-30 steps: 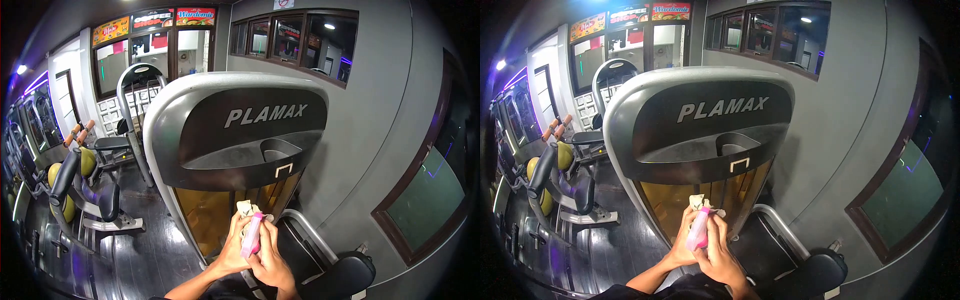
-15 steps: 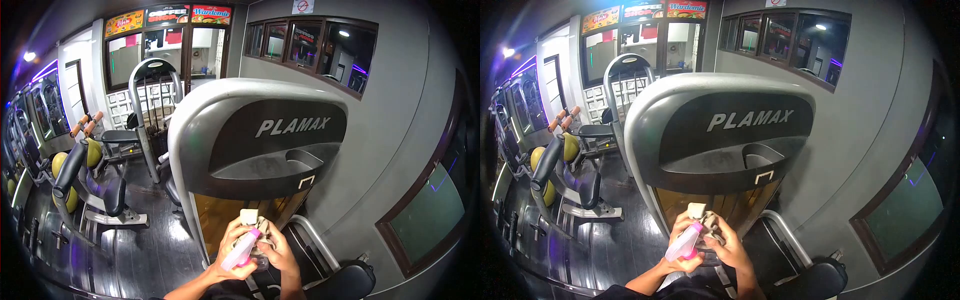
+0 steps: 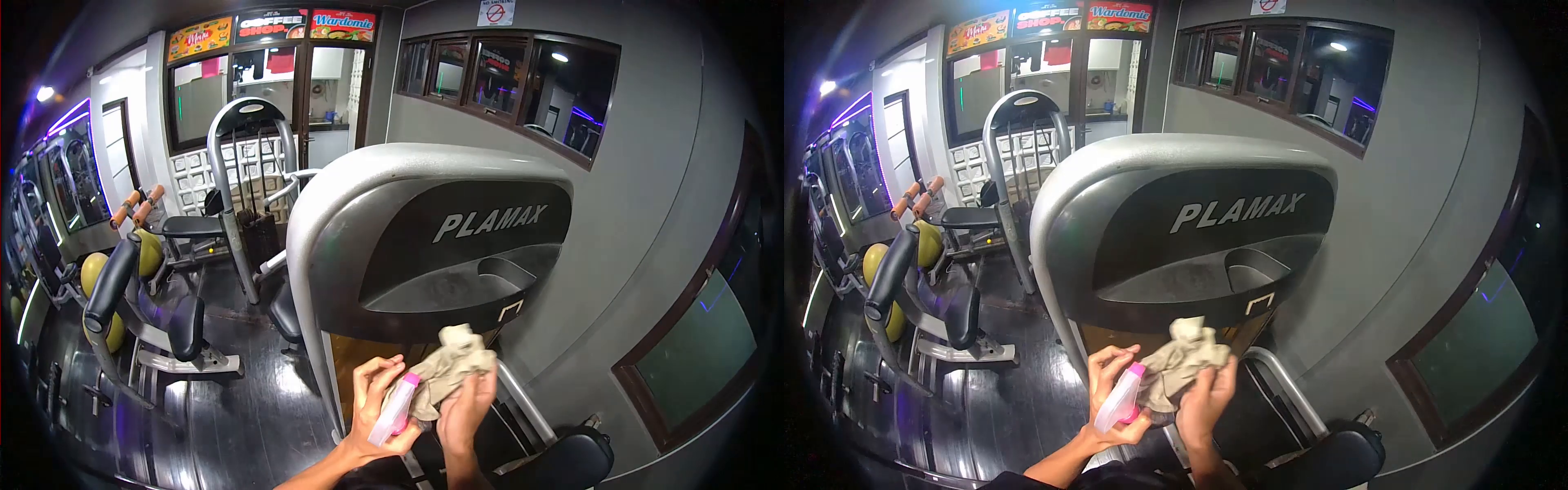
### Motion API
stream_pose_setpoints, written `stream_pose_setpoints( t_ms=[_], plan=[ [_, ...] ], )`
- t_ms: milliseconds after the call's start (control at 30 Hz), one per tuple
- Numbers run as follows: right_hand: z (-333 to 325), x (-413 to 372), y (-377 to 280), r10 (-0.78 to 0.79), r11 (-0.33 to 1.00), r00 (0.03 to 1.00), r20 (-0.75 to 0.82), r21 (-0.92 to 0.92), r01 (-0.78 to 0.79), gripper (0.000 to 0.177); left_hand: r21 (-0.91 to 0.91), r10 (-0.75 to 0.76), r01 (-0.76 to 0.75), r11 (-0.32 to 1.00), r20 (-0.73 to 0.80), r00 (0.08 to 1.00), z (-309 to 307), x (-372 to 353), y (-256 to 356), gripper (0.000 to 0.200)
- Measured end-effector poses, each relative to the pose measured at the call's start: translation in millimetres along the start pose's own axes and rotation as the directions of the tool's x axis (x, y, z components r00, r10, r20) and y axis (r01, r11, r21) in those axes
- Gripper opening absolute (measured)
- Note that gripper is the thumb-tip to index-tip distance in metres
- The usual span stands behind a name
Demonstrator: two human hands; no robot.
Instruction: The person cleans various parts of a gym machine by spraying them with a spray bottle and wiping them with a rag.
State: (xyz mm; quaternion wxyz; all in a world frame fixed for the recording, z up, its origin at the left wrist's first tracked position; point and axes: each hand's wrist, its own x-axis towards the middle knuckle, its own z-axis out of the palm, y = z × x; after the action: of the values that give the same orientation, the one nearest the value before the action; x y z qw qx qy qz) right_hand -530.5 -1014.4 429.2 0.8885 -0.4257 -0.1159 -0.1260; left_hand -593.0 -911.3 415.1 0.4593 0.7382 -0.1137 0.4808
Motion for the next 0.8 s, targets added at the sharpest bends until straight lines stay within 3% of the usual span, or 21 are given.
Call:
stream_pose_setpoints(
  t_ms=[67,100,133,233,333,367,400,433,467,533,633,733,800],
  plan=[
    [4,13,-5,-0.11,0.993,0.993,-0.046,0.046,0.112,0.029,-0.027,-0.023,0.026,0.999,0.086,0.996,-2,-2,-5,0.065],
    [7,21,-10,-0.125,0.99,0.987,-0.105,0.054,0.131,0.03,-0.059,-0.084,0.089,0.994,0.077,0.993,-5,5,9,0.052],
    [13,30,-16,-0.139,0.987,0.977,-0.163,0.06,0.15,0.031,-0.062,-0.085,0.089,0.994,0.077,0.993,-4,3,5,0.052],
    [24,62,-28,-0.225,0.945,0.964,-0.143,0.21,0.252,0.034,-0.204,-0.129,0.129,0.97,0.014,0.992,-5,3,3,0.046],
    [33,92,-23,-0.339,0.935,0.917,0.208,0.183,0.304,0.033,-0.252,-0.124,0.132,0.959,0.047,0.991,-12,-6,-11,0.043],
    [40,98,-24,-0.391,0.888,0.842,0.371,-0.089,0.451,0.031,-0.285,-0.224,0.229,0.931,0.053,0.973,-10,-11,-11,0.042],
    [48,103,-26,-0.378,0.736,0.755,0.536,-0.32,0.596,0.029,-0.285,-0.224,0.23,0.93,0.053,0.973,-11,-12,-13,0.042],
    [58,103,-28,-0.263,0.628,0.687,0.677,-0.42,0.655,0.026,-0.298,-0.214,0.222,0.928,0.058,0.975,-12,-13,-15,0.042],
    [68,99,-29,-0.119,0.498,0.614,0.781,-0.488,0.717,0.024,-0.31,-0.203,0.213,0.926,0.064,0.977,-14,-13,-17,0.042],
    [75,89,-36,-0.062,0.323,0.507,0.86,-0.463,0.825,0.028,-0.305,-0.216,0.243,0.921,0.118,0.969,-20,-12,-15,0.042],
    [69,84,-35,-0.047,0.189,0.409,0.911,-0.394,0.899,0.026,-0.337,-0.265,0.284,0.898,0.1,0.959,-19,-11,-19,0.041],
    [69,89,-43,0.05,0.107,0.418,0.907,-0.421,0.901,0.026,-0.287,-0.246,0.274,0.918,0.132,0.96,-15,-7,-21,0.041],
    [65,98,-45,0.05,0.126,0.452,0.891,-0.454,0.882,0.023,-0.275,-0.254,0.287,0.918,0.149,0.956,-14,-7,-22,0.04]
  ],
)
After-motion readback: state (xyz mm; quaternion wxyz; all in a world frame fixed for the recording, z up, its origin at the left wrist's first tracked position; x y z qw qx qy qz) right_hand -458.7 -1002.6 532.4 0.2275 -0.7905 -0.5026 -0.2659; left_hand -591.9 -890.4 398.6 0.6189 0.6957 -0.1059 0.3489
